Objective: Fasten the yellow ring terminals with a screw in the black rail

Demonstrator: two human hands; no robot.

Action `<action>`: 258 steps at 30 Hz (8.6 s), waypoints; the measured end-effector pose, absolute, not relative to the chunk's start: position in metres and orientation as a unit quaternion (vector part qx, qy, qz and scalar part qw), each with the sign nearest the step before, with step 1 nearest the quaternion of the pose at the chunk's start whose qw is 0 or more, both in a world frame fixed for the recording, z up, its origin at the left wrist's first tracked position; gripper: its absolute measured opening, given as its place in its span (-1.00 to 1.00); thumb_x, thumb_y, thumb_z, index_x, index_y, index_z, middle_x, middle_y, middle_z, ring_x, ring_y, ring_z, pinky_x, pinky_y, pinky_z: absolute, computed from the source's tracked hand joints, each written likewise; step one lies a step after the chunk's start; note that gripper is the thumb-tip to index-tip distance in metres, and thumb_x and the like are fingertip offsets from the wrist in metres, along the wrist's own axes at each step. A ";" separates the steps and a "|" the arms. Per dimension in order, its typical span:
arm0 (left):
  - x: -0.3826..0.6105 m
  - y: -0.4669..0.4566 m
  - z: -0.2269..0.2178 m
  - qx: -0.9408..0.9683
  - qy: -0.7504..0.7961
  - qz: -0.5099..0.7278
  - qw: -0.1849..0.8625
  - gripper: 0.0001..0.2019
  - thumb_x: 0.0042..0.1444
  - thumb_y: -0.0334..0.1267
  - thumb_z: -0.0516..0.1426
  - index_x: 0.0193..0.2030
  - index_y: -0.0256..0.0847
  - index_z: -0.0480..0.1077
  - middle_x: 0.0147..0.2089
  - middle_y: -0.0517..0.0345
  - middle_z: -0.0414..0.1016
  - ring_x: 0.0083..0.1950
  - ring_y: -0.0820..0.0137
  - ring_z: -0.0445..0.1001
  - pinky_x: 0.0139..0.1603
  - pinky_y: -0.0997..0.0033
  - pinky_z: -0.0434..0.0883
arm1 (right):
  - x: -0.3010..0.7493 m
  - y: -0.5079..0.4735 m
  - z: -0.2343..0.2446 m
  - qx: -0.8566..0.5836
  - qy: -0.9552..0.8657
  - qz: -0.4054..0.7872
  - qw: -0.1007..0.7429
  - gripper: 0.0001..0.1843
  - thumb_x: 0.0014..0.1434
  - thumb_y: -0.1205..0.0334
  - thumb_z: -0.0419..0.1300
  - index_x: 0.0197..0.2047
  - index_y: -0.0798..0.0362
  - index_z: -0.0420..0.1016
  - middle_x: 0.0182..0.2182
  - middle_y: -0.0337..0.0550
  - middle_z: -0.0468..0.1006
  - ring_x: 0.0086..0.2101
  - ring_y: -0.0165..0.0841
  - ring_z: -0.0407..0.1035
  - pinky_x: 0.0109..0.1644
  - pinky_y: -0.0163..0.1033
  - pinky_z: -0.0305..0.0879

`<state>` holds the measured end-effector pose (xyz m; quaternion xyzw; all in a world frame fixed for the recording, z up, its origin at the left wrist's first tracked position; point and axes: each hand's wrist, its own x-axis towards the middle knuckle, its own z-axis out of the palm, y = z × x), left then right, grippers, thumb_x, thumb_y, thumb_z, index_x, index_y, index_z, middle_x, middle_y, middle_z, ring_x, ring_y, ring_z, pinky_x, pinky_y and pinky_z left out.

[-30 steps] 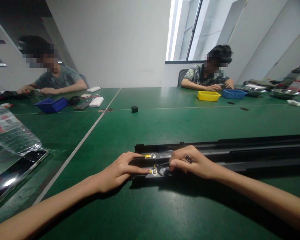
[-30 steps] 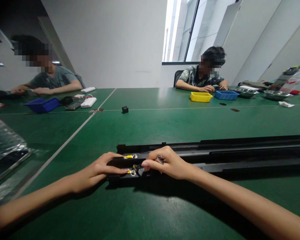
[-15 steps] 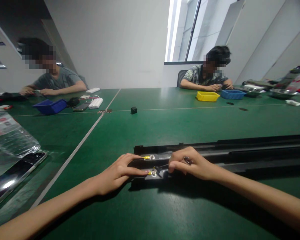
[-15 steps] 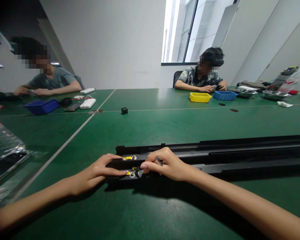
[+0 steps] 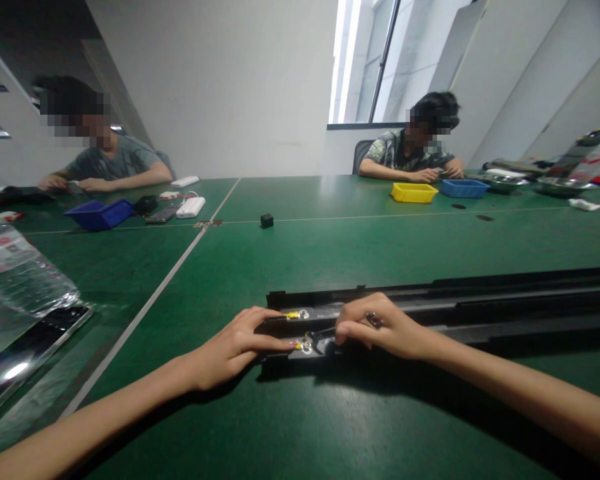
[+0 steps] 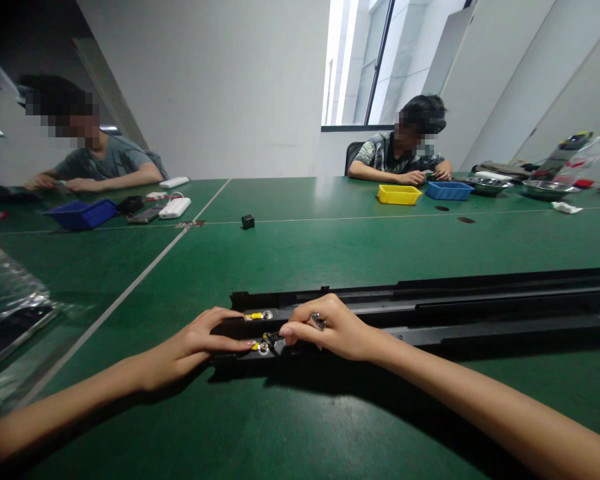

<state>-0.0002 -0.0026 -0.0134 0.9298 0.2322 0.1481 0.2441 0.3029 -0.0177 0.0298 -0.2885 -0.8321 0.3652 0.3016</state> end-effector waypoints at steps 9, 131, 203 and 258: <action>0.000 -0.003 -0.010 0.934 0.240 0.135 0.228 -0.55 0.38 -0.42 -0.07 0.22 0.18 0.36 0.31 0.08 0.17 0.25 0.10 0.20 0.25 -0.03 0.17 | 0.302 -0.017 0.030 -0.286 -0.833 0.357 0.311 -0.69 0.28 0.23 0.18 -0.43 0.21 0.57 -0.57 -0.19 0.50 -0.61 -0.56 0.28 -0.52 -0.49 0.21; 0.000 -0.002 -0.009 0.932 0.235 0.140 0.236 -0.59 0.40 -0.35 -0.09 0.22 0.19 0.36 0.30 0.06 0.18 0.25 0.10 0.19 0.24 -0.03 0.16 | 0.302 -0.017 0.029 -0.320 -0.810 0.392 0.295 -0.62 0.29 0.12 0.14 -0.40 0.24 0.58 -0.53 -0.10 0.54 -0.62 -0.54 0.30 -0.60 -0.51 0.23; 0.002 -0.003 -0.008 0.933 0.238 0.138 0.231 -0.59 0.40 -0.36 -0.09 0.22 0.16 0.37 0.30 0.06 0.20 0.24 0.10 0.20 0.25 -0.01 0.17 | 0.303 -0.017 0.030 -0.308 -0.826 0.364 0.301 -0.66 0.26 0.12 0.20 -0.42 0.19 0.59 -0.58 -0.17 0.53 -0.62 -0.54 0.28 -0.54 -0.45 0.18; 0.001 -0.003 -0.011 0.934 0.240 0.136 0.228 -0.54 0.37 -0.42 -0.07 0.24 0.21 0.34 0.31 0.10 0.18 0.25 0.11 0.20 0.25 0.00 0.16 | 0.302 -0.018 0.029 -0.334 -0.803 0.396 0.295 -0.66 0.27 0.11 0.17 -0.39 0.20 0.56 -0.54 -0.19 0.49 -0.62 -0.55 0.25 -0.56 -0.47 0.21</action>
